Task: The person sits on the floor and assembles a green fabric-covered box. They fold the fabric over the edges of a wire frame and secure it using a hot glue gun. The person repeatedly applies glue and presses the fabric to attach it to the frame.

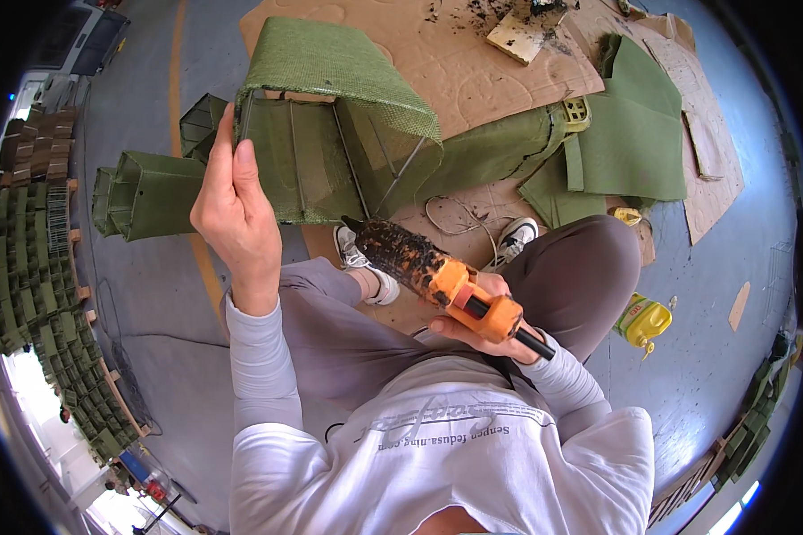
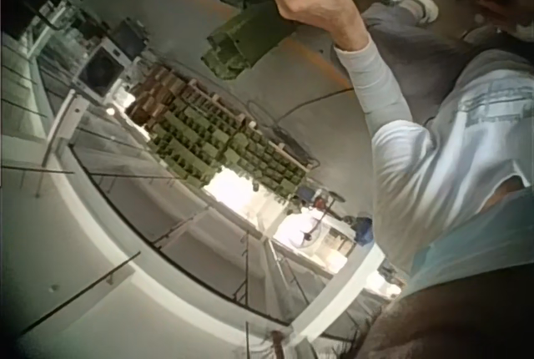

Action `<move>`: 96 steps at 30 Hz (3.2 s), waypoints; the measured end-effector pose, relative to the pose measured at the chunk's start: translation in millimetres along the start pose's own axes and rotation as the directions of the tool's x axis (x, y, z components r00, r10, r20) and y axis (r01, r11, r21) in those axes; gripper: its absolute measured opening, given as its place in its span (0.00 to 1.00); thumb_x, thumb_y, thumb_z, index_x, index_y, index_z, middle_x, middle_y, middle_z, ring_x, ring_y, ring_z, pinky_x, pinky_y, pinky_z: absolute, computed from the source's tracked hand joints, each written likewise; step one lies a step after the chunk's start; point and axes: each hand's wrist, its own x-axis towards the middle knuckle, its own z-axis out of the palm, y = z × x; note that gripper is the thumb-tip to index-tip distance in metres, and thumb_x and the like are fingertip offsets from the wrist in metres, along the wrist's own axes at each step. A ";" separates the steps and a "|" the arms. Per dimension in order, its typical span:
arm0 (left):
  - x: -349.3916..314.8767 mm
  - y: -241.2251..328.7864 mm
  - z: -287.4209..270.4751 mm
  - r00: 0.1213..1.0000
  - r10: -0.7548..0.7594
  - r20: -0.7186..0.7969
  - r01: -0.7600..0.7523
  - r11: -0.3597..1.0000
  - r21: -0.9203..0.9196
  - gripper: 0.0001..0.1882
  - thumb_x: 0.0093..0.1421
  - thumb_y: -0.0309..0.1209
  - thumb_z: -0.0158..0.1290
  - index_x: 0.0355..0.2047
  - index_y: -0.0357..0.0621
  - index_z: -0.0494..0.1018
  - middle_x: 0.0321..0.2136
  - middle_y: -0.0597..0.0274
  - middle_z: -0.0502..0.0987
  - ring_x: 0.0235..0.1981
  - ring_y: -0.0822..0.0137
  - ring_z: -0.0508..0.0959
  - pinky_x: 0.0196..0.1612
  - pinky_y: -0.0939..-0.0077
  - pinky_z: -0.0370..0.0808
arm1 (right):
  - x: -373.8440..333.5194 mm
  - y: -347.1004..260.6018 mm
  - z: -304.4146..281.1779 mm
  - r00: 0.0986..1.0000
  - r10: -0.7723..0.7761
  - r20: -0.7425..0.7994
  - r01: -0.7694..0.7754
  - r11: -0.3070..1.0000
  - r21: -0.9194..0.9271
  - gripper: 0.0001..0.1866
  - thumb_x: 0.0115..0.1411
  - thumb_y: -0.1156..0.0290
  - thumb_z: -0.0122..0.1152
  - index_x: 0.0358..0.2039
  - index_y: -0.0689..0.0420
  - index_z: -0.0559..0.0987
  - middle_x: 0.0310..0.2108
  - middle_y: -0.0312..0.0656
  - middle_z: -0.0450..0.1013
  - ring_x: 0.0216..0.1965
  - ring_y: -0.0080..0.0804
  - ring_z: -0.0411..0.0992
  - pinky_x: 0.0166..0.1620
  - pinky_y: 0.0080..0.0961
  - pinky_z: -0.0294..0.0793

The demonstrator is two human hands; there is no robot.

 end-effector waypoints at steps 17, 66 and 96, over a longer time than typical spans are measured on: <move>-3.3 -5.6 1.0 0.999 0.018 -0.034 -0.016 0.999 0.048 0.17 0.71 0.29 0.49 0.54 0.28 0.73 0.41 0.50 0.82 0.38 0.69 0.79 0.41 0.77 0.74 | 3.9 11.2 9.6 0.999 0.029 0.040 -0.031 0.998 0.050 0.23 0.52 0.65 0.74 0.45 0.58 0.76 0.32 0.42 0.73 0.30 0.40 0.73 0.38 0.30 0.74; 0.1 -1.9 4.6 0.996 0.077 -0.033 -0.074 0.995 0.069 0.15 0.70 0.27 0.49 0.52 0.32 0.76 0.44 0.51 0.83 0.38 0.67 0.84 0.39 0.76 0.78 | -11.5 2.5 1.1 0.992 0.123 -0.017 -0.123 0.992 -0.015 0.09 0.54 0.67 0.74 0.35 0.50 0.83 0.34 0.31 0.80 0.38 0.29 0.78 0.42 0.24 0.74; 6.4 3.3 12.9 0.989 0.150 -0.002 -0.150 0.988 0.017 0.14 0.67 0.26 0.52 0.51 0.35 0.77 0.43 0.52 0.83 0.40 0.60 0.84 0.40 0.70 0.80 | -29.4 15.9 9.7 0.973 0.184 -0.139 -0.181 0.983 0.034 0.20 0.52 0.66 0.73 0.43 0.57 0.78 0.30 0.45 0.75 0.29 0.47 0.76 0.33 0.34 0.75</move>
